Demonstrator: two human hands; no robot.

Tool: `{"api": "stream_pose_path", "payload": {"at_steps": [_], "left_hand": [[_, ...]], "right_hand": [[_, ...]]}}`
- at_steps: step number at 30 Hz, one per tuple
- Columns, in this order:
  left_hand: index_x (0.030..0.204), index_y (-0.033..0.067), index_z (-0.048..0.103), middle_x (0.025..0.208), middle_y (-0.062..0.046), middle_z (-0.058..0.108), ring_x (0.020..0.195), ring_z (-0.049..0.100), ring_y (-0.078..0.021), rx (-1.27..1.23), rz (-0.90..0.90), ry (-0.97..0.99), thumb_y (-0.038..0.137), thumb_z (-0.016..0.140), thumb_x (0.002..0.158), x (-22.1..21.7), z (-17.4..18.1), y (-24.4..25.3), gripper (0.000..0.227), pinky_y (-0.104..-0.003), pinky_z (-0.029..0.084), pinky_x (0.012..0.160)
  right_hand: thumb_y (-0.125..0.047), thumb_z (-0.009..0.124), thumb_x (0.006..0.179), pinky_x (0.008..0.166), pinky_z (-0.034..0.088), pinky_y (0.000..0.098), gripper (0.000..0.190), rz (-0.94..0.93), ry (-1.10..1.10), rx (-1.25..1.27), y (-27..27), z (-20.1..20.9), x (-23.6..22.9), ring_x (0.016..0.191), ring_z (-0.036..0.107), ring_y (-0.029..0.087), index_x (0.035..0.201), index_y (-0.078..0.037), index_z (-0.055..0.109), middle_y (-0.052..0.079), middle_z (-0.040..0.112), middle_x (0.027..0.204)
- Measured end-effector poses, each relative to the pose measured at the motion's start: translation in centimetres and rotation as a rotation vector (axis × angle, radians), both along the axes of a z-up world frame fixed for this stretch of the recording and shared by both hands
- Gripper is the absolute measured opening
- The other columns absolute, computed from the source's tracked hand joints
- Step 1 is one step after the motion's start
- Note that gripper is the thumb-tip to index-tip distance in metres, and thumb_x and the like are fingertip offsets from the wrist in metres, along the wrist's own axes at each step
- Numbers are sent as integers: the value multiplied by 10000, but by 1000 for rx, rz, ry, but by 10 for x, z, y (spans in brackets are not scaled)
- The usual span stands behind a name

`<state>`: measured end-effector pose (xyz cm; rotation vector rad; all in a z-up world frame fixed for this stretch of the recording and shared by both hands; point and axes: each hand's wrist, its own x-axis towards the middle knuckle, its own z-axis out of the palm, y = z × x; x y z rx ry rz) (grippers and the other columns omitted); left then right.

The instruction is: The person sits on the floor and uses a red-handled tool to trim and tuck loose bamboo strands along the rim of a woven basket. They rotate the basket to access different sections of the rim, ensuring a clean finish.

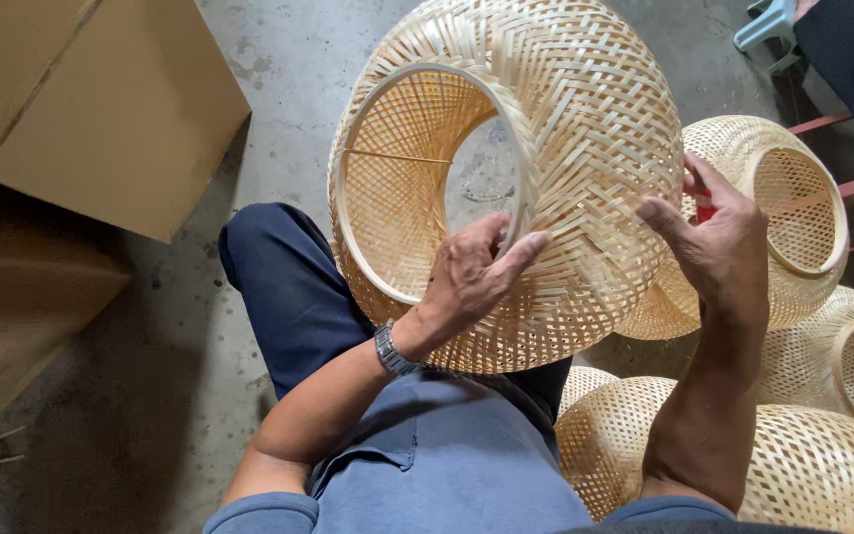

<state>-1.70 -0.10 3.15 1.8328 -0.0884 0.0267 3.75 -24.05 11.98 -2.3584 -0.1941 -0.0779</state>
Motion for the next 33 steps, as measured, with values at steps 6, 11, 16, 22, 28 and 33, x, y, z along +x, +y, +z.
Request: {"api": "stream_pose_path", "payload": {"at_steps": [6,11,16,22,28,33], "left_hand": [[1010,52,761,780,-61,743,672,697,-103,-195,38,-267,307,686,1003,11,1,-7,266,-298,554,583],[1019,34,749,812,-99,724,660,690,-143,-121,36,-357,262,712,990,18,-16,-4,233,-314,543,583],[833,46,743,657,-114,635,600,612,-201,140,-31,-306,303,716,986,2,-24,-5,300,-358,494,554],[946,35,722,765,-133,646,748,615,-231,-34,72,-378,244,622,1077,-19,-36,-8,267,-388,497,673],[1533,2,383,717,-149,662,614,641,-206,-45,37,12,333,615,993,-9,-18,-3,675,-359,504,600],[1379,34,615,1058,-210,572,860,607,-302,-275,21,-336,423,482,1158,11,-28,4,467,-354,609,704]], "right_hand": [[-464,802,894,935,580,357,734,-11,12,55,5,8,-1,1096,725,212,1453,-22,627,164,751,1236],[-412,831,843,874,616,404,912,-81,-24,173,4,-7,1,1079,730,249,1530,46,444,233,666,1328],[-385,872,846,1020,555,369,1023,-44,-22,389,0,-30,-33,1265,665,238,1584,87,344,267,557,1479],[-266,889,813,847,464,310,1014,-164,145,448,-9,-81,-42,979,533,193,1643,51,401,287,621,1454],[-216,859,840,1080,506,327,903,-22,29,418,-23,-83,-35,1350,585,228,1561,80,401,224,539,1540],[-258,853,792,1056,498,346,900,-109,105,269,-9,-69,-38,1296,607,242,1547,31,458,224,578,1504]]}}
